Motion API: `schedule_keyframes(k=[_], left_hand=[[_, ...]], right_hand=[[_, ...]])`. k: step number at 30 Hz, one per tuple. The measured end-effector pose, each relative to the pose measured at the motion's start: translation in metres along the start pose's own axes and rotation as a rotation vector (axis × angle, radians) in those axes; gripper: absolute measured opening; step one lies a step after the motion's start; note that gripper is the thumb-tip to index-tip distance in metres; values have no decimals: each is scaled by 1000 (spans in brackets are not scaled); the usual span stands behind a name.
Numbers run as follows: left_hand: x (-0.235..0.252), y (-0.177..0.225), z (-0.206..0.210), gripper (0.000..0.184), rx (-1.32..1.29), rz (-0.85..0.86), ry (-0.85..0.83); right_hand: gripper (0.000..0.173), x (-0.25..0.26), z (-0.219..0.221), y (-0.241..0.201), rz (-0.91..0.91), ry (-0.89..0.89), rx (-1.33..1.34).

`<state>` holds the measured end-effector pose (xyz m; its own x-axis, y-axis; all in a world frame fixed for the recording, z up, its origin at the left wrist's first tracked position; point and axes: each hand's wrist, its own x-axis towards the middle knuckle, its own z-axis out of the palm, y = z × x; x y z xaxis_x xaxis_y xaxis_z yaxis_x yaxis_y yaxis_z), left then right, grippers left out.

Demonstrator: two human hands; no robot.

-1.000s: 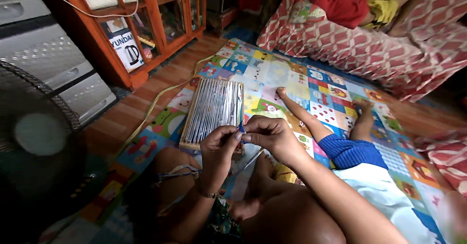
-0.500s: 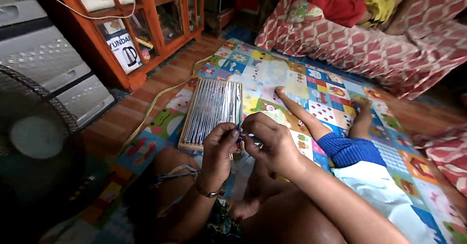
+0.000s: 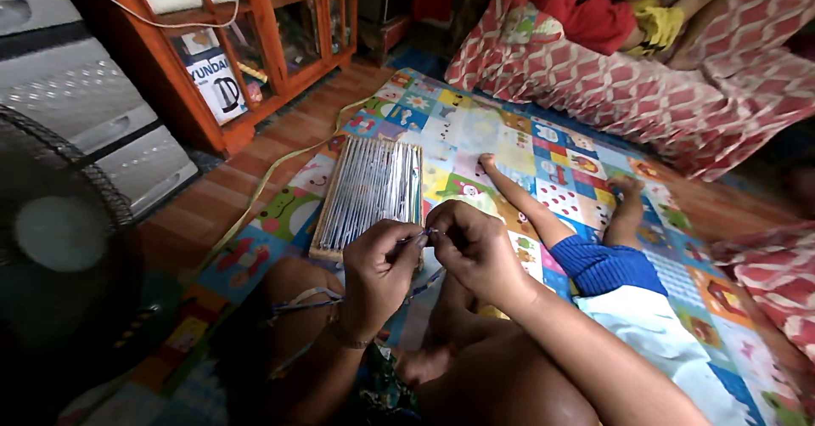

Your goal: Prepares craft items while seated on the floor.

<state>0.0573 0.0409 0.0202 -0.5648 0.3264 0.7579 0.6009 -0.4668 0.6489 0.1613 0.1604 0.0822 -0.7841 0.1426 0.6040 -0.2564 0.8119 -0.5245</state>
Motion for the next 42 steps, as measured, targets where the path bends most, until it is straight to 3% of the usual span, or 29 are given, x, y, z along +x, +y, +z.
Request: schedule_keyframes(k=[3,8,15,20,25,30,33,36,42], left_hand=[[-2,-3,1,12,186,110,6],[1,-2,0,16,229,67,-47],[6,4,-11,20,-716,-682,-243],[7,5,-8,20,-978,-843,-201],[4,9,-3,19,-871,-754,-101],[-1,10,1,20,-780,-689,-56],[-1,12,5,20,-775,-645,-36],[-3,11,9,16,-720,-495,63],[-8,1,3,13,-427,-248,44]], right_hand=[[4,1,1,1,45,-25,35],[5,0,0,1,43,-33,-36],[10,1,-1,4,-144,-51,-236],[7,3,-2,5,-119,-9,-91],[17,3,-7,9,-215,-18,-86],[17,1,-8,5,-272,-29,-126],[15,2,-9,1,-146,48,-8],[12,3,-11,-1,-2,117,111],[12,2,-21,-3,66,197,124]])
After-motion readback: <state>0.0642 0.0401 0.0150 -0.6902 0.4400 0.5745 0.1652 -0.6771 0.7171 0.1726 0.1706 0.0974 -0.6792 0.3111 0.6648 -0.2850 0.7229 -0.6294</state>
